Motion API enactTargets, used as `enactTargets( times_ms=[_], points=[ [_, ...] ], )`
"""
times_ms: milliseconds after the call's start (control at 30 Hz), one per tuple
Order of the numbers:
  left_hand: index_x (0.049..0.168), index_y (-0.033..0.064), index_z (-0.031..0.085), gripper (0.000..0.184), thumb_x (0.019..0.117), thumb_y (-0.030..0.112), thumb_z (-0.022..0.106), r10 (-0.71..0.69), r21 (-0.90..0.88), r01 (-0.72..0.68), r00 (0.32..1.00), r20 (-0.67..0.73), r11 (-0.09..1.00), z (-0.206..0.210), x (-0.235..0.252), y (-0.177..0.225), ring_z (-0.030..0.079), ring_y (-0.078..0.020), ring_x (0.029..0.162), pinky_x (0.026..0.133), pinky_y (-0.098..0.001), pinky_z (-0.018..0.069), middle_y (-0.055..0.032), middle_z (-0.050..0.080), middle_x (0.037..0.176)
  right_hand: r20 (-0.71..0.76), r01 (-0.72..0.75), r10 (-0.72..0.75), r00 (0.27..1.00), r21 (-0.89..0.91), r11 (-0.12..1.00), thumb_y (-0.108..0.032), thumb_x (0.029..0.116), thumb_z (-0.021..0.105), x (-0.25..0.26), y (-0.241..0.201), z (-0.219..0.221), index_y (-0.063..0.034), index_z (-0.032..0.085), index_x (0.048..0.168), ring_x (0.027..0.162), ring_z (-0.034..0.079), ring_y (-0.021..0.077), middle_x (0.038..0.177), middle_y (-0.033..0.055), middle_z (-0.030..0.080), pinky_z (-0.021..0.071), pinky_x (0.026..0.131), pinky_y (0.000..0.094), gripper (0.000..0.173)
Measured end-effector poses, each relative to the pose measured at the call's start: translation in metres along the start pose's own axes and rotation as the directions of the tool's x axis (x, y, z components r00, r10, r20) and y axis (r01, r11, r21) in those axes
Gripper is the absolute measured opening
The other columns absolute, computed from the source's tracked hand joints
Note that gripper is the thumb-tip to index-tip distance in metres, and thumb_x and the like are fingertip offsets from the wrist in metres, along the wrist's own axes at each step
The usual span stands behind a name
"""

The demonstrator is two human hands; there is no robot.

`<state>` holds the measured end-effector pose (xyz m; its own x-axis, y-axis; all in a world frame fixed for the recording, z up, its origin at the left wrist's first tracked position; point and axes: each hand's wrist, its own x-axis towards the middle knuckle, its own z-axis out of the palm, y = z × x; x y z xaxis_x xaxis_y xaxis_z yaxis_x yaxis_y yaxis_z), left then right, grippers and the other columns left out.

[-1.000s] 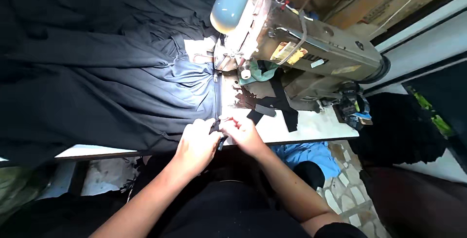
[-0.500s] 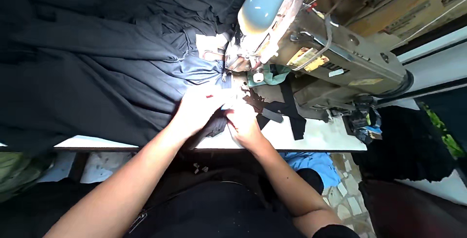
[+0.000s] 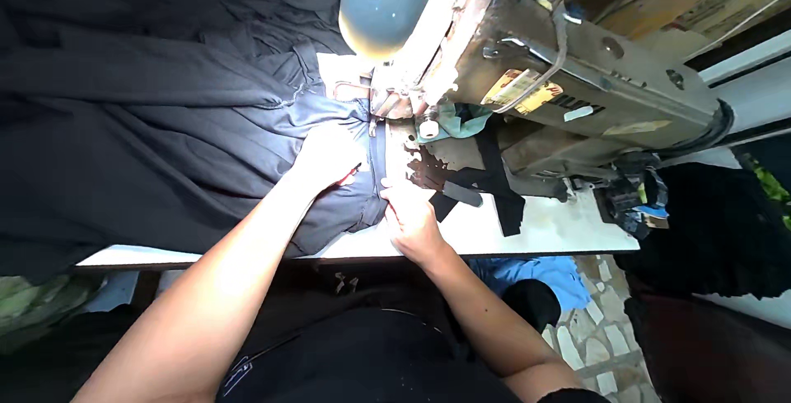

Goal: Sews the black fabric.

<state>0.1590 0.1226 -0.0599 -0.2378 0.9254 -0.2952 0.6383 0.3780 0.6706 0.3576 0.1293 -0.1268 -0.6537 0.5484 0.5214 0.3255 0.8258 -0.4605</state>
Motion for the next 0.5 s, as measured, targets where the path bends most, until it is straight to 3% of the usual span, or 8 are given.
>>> enactTargets(
  times_ms=[67, 100, 200, 333, 500],
  points=[
    [0.076, 0.0013, 0.061, 0.029, 0.1007, 0.016, 0.063, -0.069, -0.141, 0.079, 0.995, 0.075, 0.987, -0.0019, 0.0026, -0.0009, 0.057, -0.0107, 0.048, 0.05, -0.0265, 0.0499, -0.0043, 0.059, 0.06, -0.019, 0.002, -0.002, 1.0, -0.004, 1.0, 0.001, 0.0875, 0.058, -0.0012, 0.0006, 0.0008, 0.0039, 0.075, 0.094, 0.107, 0.071, 0.0325, 0.11, 0.0204, 0.073, 0.0564, 0.093, 0.0437, 0.018],
    [0.076, 0.0016, 0.06, 0.027, 0.1, 0.015, 0.064, -0.1, -0.184, 0.114, 0.991, 0.086, 0.976, -0.0017, 0.0034, 0.0003, 0.056, -0.0097, 0.046, 0.048, -0.0245, 0.0488, -0.0039, 0.058, 0.059, -0.016, 0.006, -0.006, 1.0, -0.009, 1.0, 0.001, 0.0882, 0.059, -0.0015, 0.0011, 0.0012, 0.0039, 0.075, 0.095, 0.107, 0.071, 0.0327, 0.112, 0.0204, 0.073, 0.0562, 0.094, 0.0439, 0.018],
    [0.086, -0.0036, 0.064, 0.031, 0.1043, 0.021, 0.058, -0.131, -0.083, 0.134, 0.99, 0.044, 0.987, 0.0016, 0.0024, 0.0062, 0.061, -0.0173, 0.056, 0.059, -0.0355, 0.0532, -0.0103, 0.063, 0.068, 0.017, 0.021, -0.021, 1.0, -0.029, 0.999, 0.0, 0.0878, 0.061, -0.0022, 0.0018, 0.002, 0.0029, 0.077, 0.095, 0.11, 0.071, 0.0344, 0.116, 0.0204, 0.073, 0.055, 0.097, 0.0466, 0.018],
    [0.087, -0.0012, 0.063, 0.031, 0.1057, 0.023, 0.056, -0.119, -0.077, 0.123, 0.991, 0.057, 0.989, 0.0043, 0.0028, 0.0057, 0.06, -0.0133, 0.054, 0.057, -0.0305, 0.0526, -0.007, 0.062, 0.067, 0.035, 0.033, -0.032, 0.999, -0.053, 0.998, -0.001, 0.0872, 0.062, -0.0016, 0.0014, 0.0012, 0.0017, 0.077, 0.094, 0.111, 0.07, 0.0347, 0.115, 0.0198, 0.074, 0.0551, 0.097, 0.0481, 0.017],
    [0.093, -0.0042, 0.064, 0.031, 0.1065, 0.022, 0.055, -0.118, -0.067, 0.123, 0.99, 0.071, 0.99, 0.0041, 0.0023, 0.0069, 0.063, -0.0166, 0.058, 0.062, -0.0343, 0.055, -0.0105, 0.063, 0.071, 0.034, 0.041, -0.039, 0.999, -0.052, 0.998, -0.002, 0.0884, 0.062, -0.0025, 0.003, 0.0024, 0.0005, 0.077, 0.095, 0.112, 0.07, 0.0343, 0.116, 0.019, 0.074, 0.055, 0.097, 0.0482, 0.017]
  ],
)
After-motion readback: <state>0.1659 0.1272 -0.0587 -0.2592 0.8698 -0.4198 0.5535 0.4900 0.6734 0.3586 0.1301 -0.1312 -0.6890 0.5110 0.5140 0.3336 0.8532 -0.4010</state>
